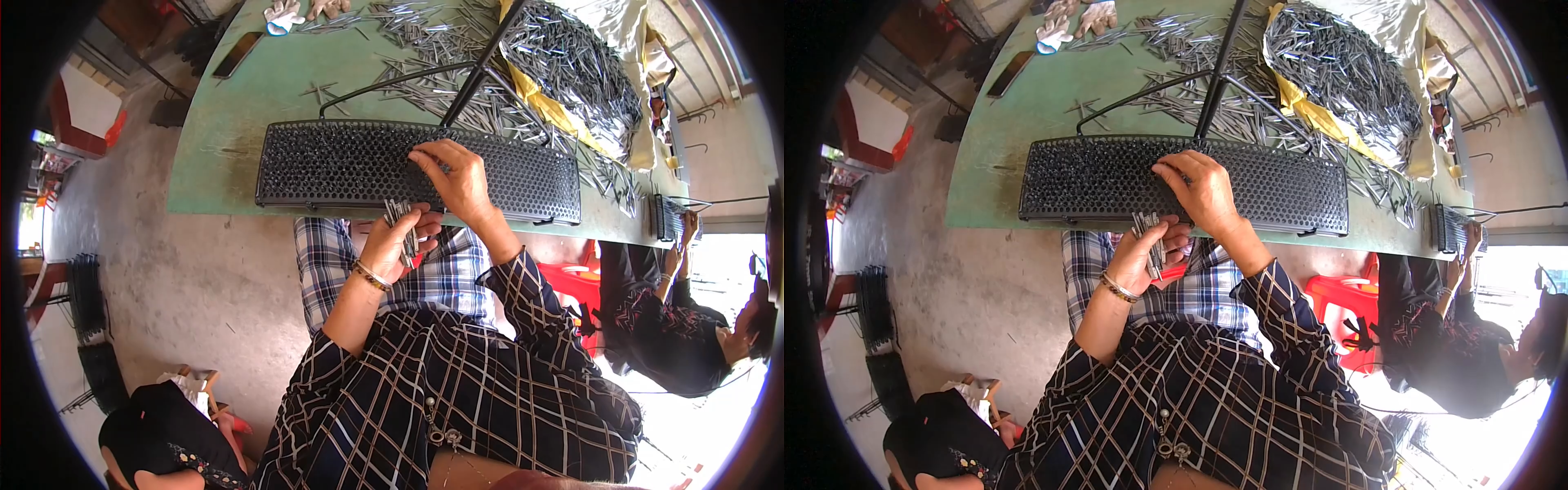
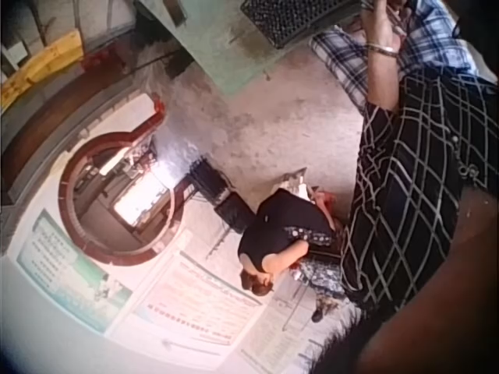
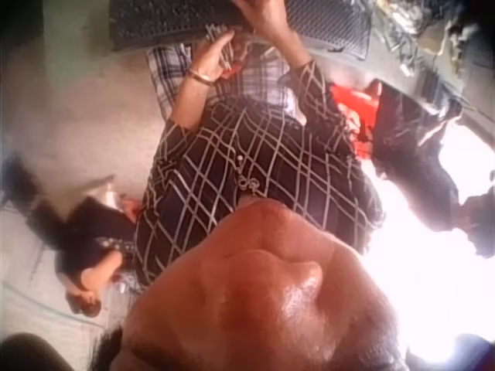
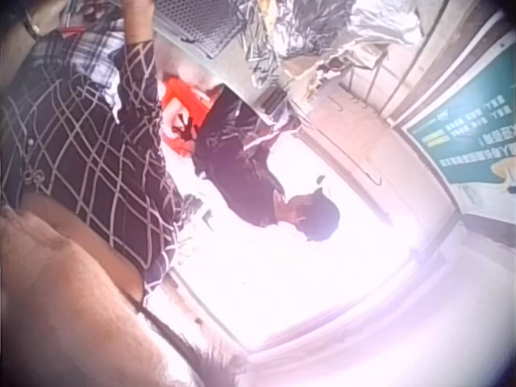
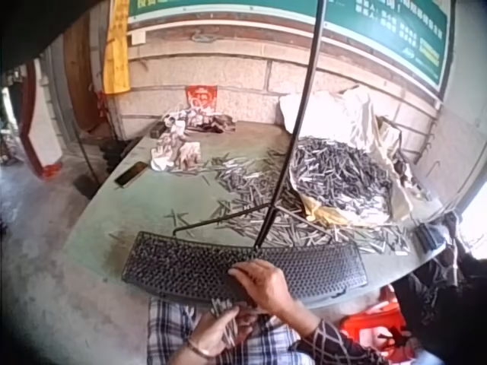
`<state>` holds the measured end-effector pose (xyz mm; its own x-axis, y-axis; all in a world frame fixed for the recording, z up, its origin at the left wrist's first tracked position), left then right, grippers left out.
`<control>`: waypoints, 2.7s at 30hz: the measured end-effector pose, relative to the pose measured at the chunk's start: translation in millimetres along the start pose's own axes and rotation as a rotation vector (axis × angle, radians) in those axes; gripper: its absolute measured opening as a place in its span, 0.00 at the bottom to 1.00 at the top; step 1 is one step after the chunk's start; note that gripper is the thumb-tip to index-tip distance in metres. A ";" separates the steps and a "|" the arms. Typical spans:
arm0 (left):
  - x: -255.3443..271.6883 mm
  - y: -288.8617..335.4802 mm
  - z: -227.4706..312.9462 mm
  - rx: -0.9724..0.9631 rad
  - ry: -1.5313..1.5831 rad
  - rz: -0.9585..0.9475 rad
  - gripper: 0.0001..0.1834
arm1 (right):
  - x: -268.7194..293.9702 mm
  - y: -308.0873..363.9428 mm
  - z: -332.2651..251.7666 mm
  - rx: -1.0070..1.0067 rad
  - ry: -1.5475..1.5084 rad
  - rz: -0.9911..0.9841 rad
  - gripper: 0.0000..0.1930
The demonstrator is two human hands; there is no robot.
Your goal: Manually inserting small metal pins into a grid-like component at a workstation.
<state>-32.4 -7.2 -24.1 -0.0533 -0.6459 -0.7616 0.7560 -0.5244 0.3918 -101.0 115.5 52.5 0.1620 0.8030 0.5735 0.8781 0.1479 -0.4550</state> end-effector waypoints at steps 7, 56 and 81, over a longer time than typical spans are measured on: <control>2.5 3.9 8.6 -0.120 0.042 0.048 0.16 | 13.2 3.5 -0.4 -0.446 -0.281 -0.249 0.11; 0.7 12.8 -2.9 -0.160 -0.112 0.230 0.10 | -1.0 -7.4 15.4 -0.030 -0.068 -0.158 0.08; -0.9 12.7 -6.3 -0.135 -0.096 0.222 0.10 | -15.6 13.4 13.6 0.097 -0.020 -0.090 0.10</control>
<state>-18.7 -9.8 -21.6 0.0666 -0.7894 -0.6103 0.8358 -0.2899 0.4662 -97.9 112.8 28.2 0.0749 0.7950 0.6019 0.8407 0.2743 -0.4669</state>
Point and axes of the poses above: each hand's wrist, its own y-axis away from the middle knuckle, its own x-axis out of the back of the hand, z = x × y, the point moved 4 cm from there along -y, towards the middle knuckle, and after that the axes turned 5 degrees about -z, right-handed, at the moved point
